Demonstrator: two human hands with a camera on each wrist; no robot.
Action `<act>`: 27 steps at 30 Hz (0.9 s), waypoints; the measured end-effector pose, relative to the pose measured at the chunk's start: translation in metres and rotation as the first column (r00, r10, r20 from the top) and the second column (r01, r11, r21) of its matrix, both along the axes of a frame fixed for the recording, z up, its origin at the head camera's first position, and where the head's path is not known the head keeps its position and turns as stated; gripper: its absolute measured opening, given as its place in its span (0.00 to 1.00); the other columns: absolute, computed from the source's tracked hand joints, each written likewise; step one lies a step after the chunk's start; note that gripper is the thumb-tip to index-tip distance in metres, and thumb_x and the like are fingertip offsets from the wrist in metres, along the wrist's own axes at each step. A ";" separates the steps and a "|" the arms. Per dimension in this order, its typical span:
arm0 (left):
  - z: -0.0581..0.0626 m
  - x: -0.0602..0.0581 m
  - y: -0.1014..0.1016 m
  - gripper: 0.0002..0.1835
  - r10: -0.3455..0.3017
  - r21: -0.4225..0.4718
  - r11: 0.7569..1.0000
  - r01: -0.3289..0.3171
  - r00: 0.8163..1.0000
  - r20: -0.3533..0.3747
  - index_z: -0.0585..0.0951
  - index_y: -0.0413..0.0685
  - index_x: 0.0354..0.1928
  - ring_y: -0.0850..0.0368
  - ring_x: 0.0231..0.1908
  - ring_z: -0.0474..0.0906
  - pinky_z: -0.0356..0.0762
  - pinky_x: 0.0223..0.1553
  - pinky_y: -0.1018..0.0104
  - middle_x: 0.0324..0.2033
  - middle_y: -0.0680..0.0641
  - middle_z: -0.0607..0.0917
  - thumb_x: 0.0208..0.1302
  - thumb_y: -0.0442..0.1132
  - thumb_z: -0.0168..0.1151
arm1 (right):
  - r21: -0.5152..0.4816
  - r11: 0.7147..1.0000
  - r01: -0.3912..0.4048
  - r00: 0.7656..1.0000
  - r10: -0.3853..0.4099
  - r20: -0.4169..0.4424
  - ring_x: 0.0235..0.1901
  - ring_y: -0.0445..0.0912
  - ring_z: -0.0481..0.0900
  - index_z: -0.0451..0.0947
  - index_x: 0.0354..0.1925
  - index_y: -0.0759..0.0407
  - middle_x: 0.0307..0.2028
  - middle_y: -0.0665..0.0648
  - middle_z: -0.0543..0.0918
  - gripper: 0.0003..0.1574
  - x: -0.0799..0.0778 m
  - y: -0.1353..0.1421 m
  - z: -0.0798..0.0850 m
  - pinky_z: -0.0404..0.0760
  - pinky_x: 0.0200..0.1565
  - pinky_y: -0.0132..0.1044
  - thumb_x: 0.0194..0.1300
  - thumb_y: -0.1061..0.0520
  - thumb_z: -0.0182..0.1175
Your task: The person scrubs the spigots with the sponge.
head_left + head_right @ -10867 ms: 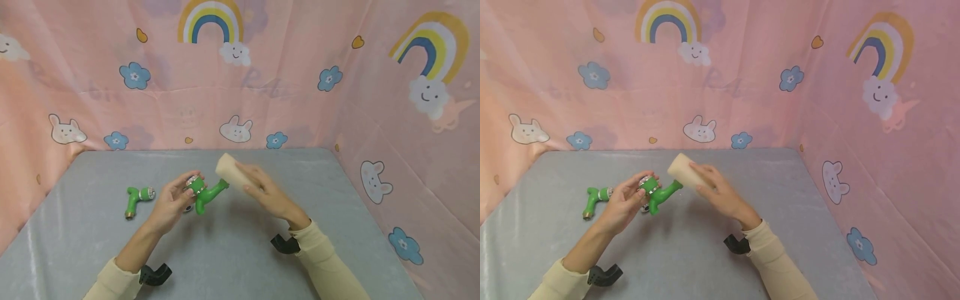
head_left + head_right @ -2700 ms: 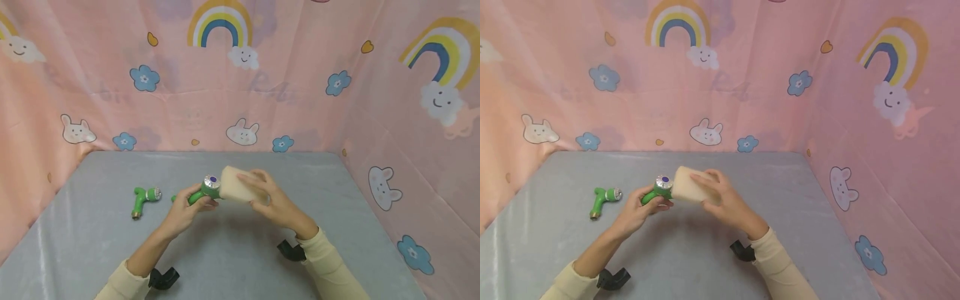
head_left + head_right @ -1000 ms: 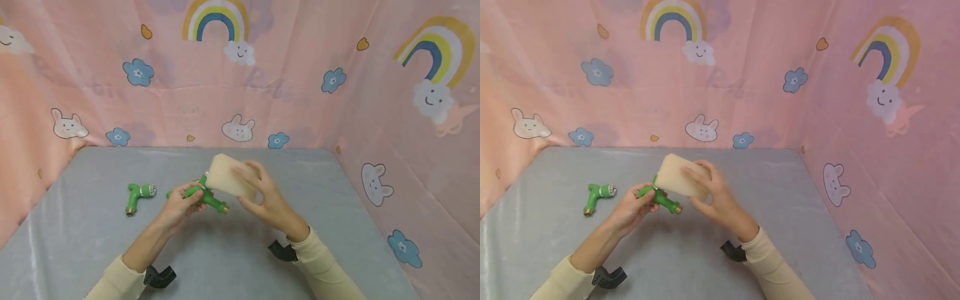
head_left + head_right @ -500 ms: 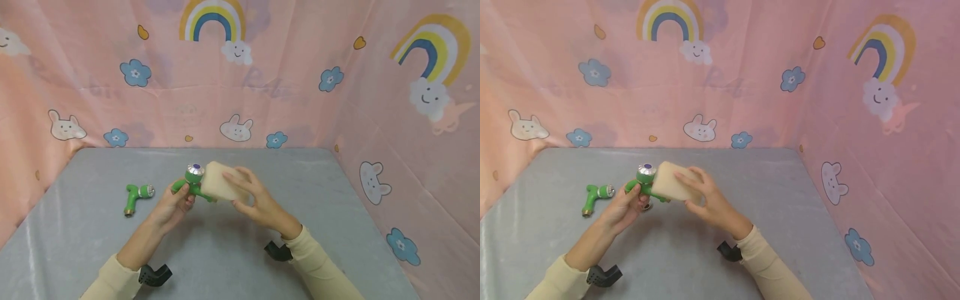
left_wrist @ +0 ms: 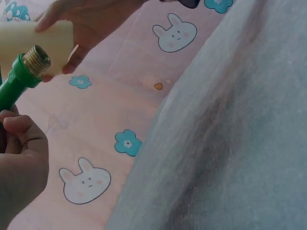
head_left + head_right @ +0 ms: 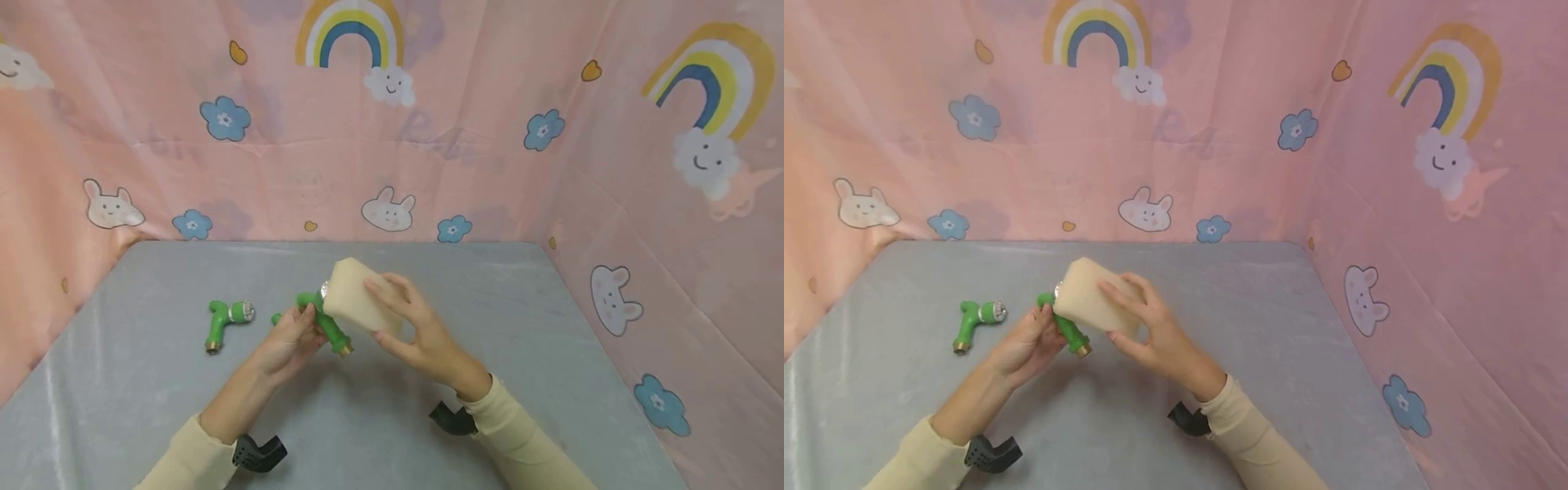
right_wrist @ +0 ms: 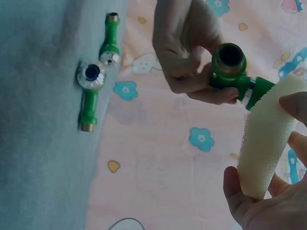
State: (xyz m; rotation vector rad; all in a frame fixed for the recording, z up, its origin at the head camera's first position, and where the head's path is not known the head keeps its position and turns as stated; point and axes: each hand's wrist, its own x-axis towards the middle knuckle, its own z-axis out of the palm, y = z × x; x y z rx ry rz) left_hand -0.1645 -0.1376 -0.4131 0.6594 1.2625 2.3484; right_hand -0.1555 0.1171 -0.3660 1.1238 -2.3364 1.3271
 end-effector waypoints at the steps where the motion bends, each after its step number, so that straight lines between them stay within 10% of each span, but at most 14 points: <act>1: 0.000 0.000 0.000 0.16 -0.010 0.017 1.000 0.010 1.000 -0.008 0.81 0.60 0.39 0.66 0.38 0.84 0.75 0.54 0.69 0.35 0.60 0.90 0.79 0.53 0.46 | 0.005 1.000 -0.004 1.000 0.004 0.010 0.65 0.56 0.70 0.67 0.74 0.50 0.69 0.61 0.66 0.42 0.000 -0.001 -0.002 0.78 0.56 0.49 0.65 0.62 0.66; 14: 0.006 0.001 -0.009 0.21 0.140 0.012 0.989 -0.145 0.972 0.191 0.81 0.64 0.51 0.68 0.46 0.76 0.74 0.51 0.74 0.43 0.62 0.84 0.75 0.61 0.40 | 0.098 0.995 0.019 0.997 -0.026 0.067 0.66 0.59 0.68 0.71 0.71 0.52 0.69 0.64 0.65 0.40 -0.006 0.000 -0.007 0.77 0.59 0.53 0.62 0.66 0.65; 27: 0.002 0.003 -0.002 0.23 -0.023 -0.046 0.999 0.029 0.991 0.134 0.82 0.62 0.47 0.68 0.32 0.77 0.75 0.32 0.75 0.35 0.60 0.82 0.79 0.58 0.35 | 0.007 1.000 0.011 1.000 -0.011 -0.004 0.64 0.55 0.69 0.67 0.73 0.46 0.69 0.59 0.66 0.43 0.001 0.006 0.005 0.78 0.54 0.48 0.62 0.62 0.65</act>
